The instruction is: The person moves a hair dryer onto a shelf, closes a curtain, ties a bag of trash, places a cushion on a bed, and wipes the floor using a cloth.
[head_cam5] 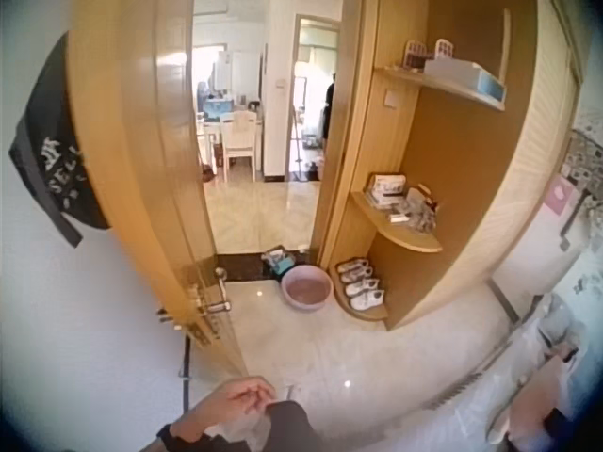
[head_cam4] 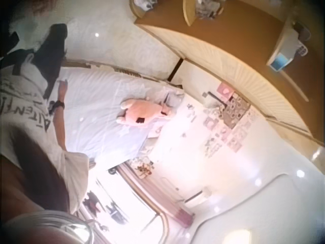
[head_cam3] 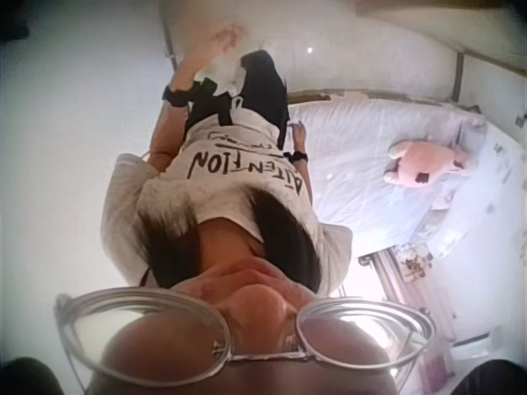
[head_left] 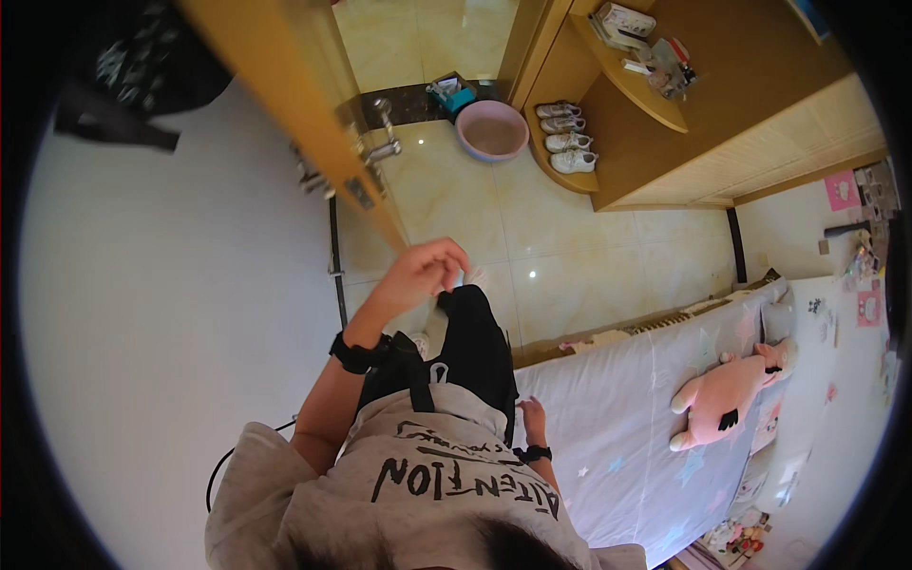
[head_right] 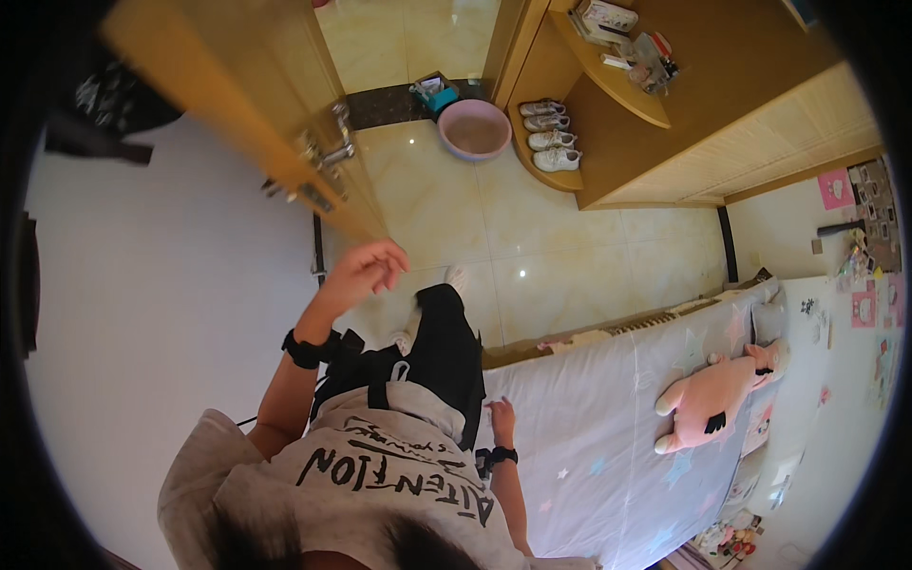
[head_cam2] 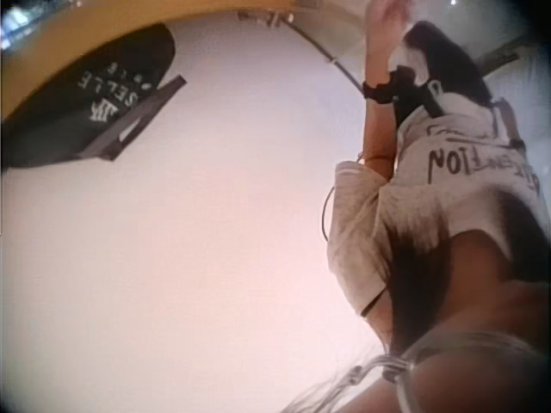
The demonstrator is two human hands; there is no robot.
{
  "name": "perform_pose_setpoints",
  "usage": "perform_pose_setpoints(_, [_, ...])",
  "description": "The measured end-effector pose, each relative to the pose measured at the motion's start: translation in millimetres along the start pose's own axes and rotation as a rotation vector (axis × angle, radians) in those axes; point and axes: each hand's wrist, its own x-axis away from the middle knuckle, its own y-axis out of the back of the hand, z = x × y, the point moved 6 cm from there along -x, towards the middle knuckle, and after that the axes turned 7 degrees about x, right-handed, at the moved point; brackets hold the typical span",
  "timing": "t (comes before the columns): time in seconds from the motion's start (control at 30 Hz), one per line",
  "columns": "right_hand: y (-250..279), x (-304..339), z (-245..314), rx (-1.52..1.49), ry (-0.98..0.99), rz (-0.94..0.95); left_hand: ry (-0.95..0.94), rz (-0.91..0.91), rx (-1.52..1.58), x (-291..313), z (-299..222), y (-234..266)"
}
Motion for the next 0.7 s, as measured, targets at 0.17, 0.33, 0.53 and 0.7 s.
perform_pose_setpoints(0.17, [25, -138, -9, -0.489, -0.338, 0.014, -0.02, 0.119, -0.047, -92, -13, -7])
perform_pose_setpoints(0.33, [132, -346, 28, -0.354, -0.134, 0.059, -0.063, -0.141, 0.09, -190, -43, 22])
perform_pose_setpoints(0.53, [245, -592, 118, -0.323, -0.039, 0.481, -0.103, -0.533, 0.21, -246, -83, 78])
perform_pose_setpoints(0.7, [298, -706, 300, -0.665, 0.437, 0.227, -0.176, -1.009, 0.237, -265, -113, 144])
